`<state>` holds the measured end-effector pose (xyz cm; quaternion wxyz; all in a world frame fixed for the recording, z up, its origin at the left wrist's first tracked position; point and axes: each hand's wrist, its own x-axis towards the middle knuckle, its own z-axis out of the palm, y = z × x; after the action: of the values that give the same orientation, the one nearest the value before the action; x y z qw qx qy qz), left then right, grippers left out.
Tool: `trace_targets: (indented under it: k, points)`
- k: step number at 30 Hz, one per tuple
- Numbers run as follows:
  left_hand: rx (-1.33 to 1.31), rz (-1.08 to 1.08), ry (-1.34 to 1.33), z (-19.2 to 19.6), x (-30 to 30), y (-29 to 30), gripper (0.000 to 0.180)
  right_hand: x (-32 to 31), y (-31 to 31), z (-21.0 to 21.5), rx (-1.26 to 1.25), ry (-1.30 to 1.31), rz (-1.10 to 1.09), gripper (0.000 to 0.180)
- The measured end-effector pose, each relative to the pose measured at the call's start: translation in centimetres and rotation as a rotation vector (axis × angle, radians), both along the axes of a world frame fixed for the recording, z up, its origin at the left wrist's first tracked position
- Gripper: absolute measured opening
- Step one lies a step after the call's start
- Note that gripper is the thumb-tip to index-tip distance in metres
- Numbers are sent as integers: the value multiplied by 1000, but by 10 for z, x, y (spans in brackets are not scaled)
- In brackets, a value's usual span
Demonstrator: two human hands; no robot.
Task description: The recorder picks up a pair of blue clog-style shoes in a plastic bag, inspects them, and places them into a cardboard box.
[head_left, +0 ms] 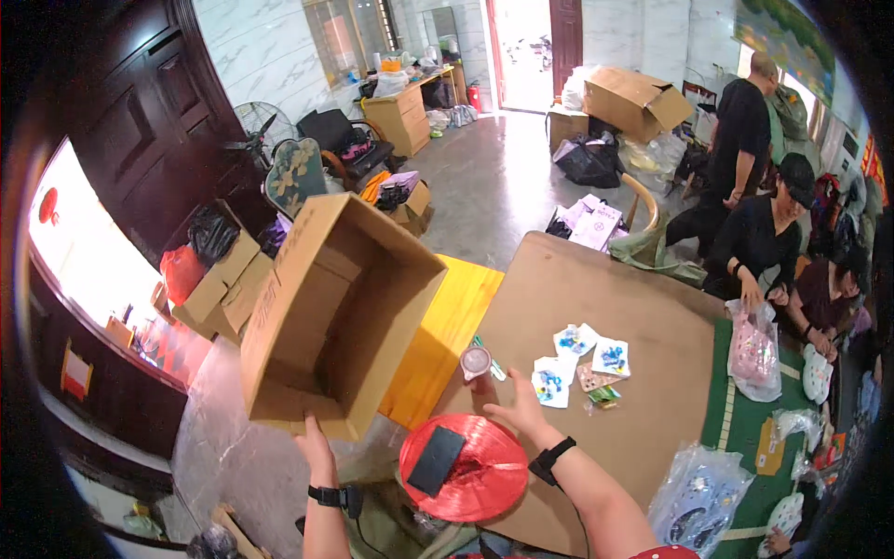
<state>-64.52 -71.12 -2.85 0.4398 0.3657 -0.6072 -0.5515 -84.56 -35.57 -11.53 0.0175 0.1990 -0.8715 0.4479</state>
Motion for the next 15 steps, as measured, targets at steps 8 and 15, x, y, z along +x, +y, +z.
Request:
trace_targets:
  k: [8,15]
  points:
    - [172,-2,-115,-91,-34,-55,43,-47,-68,-34,-103,-164,-16,87]
    - [59,43,-253,-87,-63,-42,44,-44,-71,-44,-393,-239,35,57]
